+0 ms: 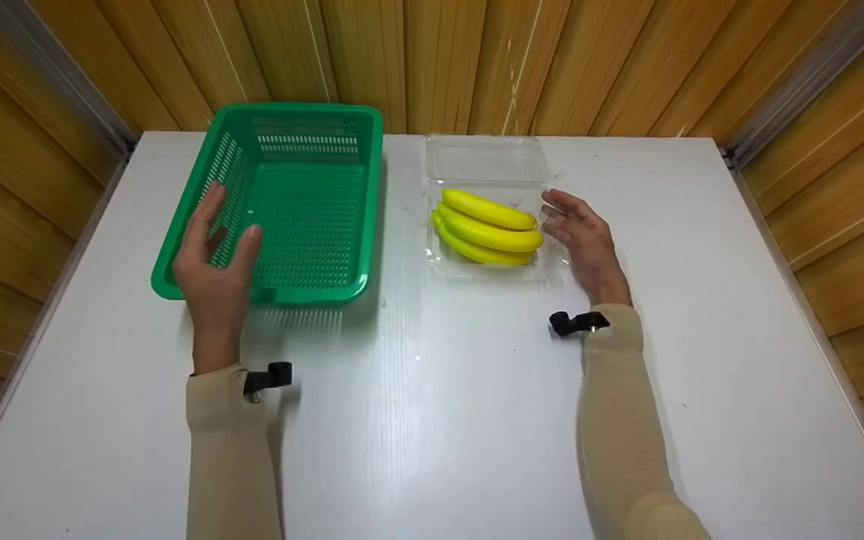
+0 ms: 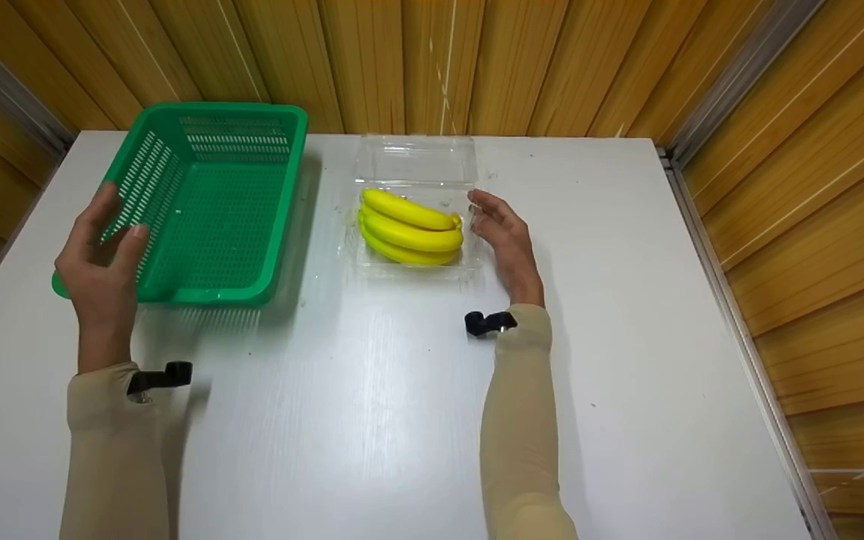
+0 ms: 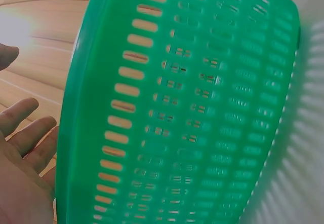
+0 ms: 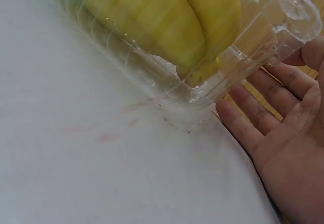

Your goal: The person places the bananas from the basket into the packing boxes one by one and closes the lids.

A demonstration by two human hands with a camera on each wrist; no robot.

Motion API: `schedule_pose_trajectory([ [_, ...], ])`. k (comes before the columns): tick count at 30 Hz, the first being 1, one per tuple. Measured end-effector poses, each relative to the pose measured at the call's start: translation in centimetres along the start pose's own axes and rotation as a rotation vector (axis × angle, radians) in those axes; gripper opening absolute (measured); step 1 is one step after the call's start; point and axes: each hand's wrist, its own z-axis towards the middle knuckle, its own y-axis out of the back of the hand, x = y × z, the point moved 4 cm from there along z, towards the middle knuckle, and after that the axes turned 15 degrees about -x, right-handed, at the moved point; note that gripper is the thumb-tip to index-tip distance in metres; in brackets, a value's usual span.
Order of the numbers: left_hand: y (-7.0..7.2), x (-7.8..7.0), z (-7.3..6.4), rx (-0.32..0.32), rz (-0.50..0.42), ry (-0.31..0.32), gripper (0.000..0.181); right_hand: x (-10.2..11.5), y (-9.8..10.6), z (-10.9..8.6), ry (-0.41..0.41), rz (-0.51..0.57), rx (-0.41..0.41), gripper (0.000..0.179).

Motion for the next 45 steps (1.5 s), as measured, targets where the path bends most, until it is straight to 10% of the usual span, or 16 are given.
schedule_pose_trajectory([
  [20, -4.8, -2.0, -1.8, 0.038, -0.128, -0.005, 0.064, -0.2, 0.1, 0.1, 0.029, -0.075, 0.015, 0.044],
  [45, -13.8, -4.7, -6.1, 0.276, -0.214, -0.007, 0.074, -0.1, 0.2, 0.0, 0.022, -0.117, 0.05, 0.046],
])
